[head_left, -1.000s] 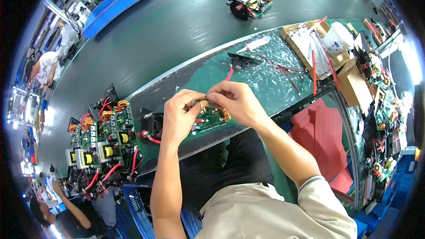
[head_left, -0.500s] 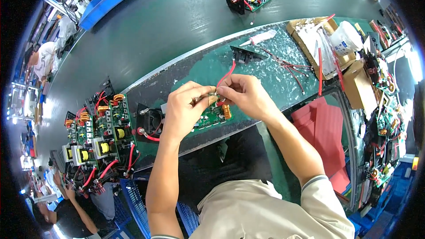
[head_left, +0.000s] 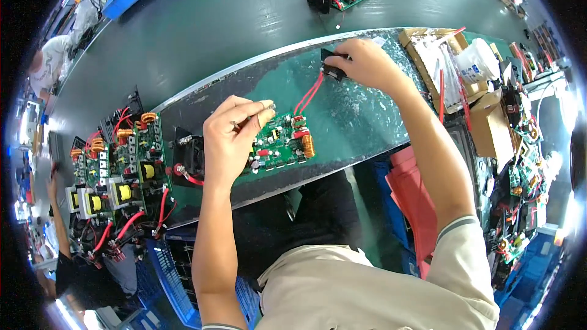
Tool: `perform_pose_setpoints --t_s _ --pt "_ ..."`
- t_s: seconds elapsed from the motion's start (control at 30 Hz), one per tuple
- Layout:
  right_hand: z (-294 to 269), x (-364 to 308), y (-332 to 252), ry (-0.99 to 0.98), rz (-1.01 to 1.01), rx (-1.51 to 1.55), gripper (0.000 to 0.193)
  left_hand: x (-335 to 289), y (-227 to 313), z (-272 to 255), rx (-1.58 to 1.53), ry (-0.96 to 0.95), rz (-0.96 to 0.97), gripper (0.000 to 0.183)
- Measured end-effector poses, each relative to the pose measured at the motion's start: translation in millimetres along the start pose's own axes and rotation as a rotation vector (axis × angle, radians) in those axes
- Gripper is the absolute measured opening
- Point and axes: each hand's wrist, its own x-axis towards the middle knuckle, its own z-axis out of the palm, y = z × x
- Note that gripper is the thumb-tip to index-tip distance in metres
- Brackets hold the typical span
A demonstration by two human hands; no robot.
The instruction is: Assembling components onto circuit boards and applying sealant paste on a manufacturing line.
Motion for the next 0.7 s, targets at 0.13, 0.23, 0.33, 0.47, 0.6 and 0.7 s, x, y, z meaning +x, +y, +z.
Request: perform_pose_setpoints --t_s 0.13,0.23,0.33,0.47,0.6,0.7 --pt "1 -14 -18 -0.009 0.074 0.19 0.036 -4 -2 -2 0.005 0.01 -0.011 0.014" --pt "-6 -28 -17 -0.045 0.2 0.27 0.039 -2 -3 -1 -0.011 -0.004 -0.015 0.015" --pt "-5 -34 -12 -0.04 0.271 0.358 0.043 -2 -2 0 0.0 -0.031 -0.019 0.016" --pt "-1 -34 -10 -0.032 0.217 0.279 0.045 -1 -4 0 0.03 -0.068 0.02 0.016" --pt "2 -42 -11 -0.037 0.246 0.323 0.042 -4 -1 -2 -0.01 -0.045 -0.018 0.016" --pt "8 -64 -15 -0.009 0.238 0.407 0.044 -8 -1 -4 -0.003 -0.047 0.001 0.016"
